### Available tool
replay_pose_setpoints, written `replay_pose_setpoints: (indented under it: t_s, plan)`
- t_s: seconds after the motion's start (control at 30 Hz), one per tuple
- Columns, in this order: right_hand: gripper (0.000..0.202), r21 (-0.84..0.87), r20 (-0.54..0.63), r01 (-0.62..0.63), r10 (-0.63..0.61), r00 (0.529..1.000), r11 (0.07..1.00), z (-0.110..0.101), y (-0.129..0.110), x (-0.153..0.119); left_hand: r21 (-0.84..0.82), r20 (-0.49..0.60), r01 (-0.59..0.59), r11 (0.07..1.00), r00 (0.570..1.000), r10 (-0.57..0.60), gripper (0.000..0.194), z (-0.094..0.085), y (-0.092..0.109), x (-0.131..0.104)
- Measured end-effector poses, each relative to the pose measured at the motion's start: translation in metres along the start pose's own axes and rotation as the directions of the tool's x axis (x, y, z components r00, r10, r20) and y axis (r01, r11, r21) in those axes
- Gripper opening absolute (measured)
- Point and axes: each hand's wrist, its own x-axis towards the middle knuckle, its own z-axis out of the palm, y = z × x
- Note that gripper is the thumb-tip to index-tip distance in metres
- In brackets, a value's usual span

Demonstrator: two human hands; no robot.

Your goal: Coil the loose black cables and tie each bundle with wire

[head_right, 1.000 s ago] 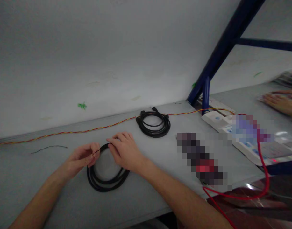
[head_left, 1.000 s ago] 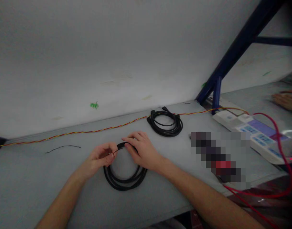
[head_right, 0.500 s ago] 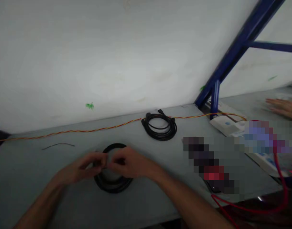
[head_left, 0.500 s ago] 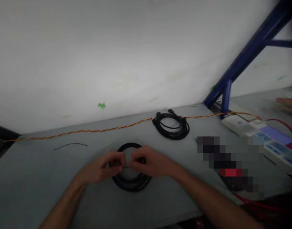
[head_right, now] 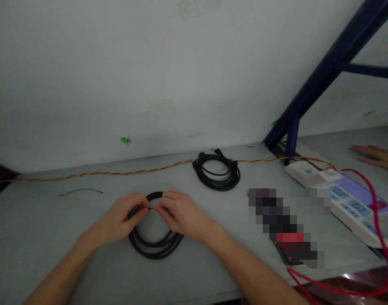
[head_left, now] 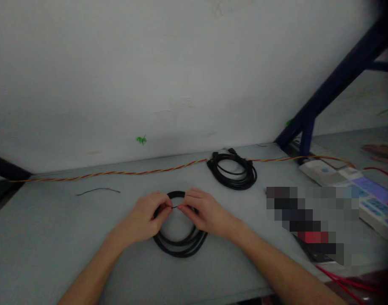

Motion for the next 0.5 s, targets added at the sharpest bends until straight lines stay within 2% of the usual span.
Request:
replay_pose_setpoints:
  t_s: [0.13,0.23,0.33,0.5]
  plan:
    - [0.028,0.035,-0.034,-0.006,0.008,0.999,0.999,-0.002,0.0,0.001,-0.234,0.057,0.085,0.968,0.996,-0.074,0.029,-0.003,-0.005,0.001]
    - [0.026,0.071,-0.038,0.0,0.002,0.999,0.997,-0.001,-0.002,0.0,-0.349,0.118,0.158,0.924,0.985,-0.124,0.032,-0.008,-0.007,0.002]
    - [0.024,0.155,-0.039,-0.013,0.019,0.999,0.988,0.001,-0.006,0.0,-0.381,0.151,0.191,0.904,0.978,-0.143,0.031,-0.009,-0.008,0.002]
    - [0.031,0.378,0.008,-0.092,0.096,0.995,0.921,0.002,-0.016,0.001,-0.328,0.158,0.177,0.928,0.979,-0.131,0.024,-0.009,-0.005,0.001]
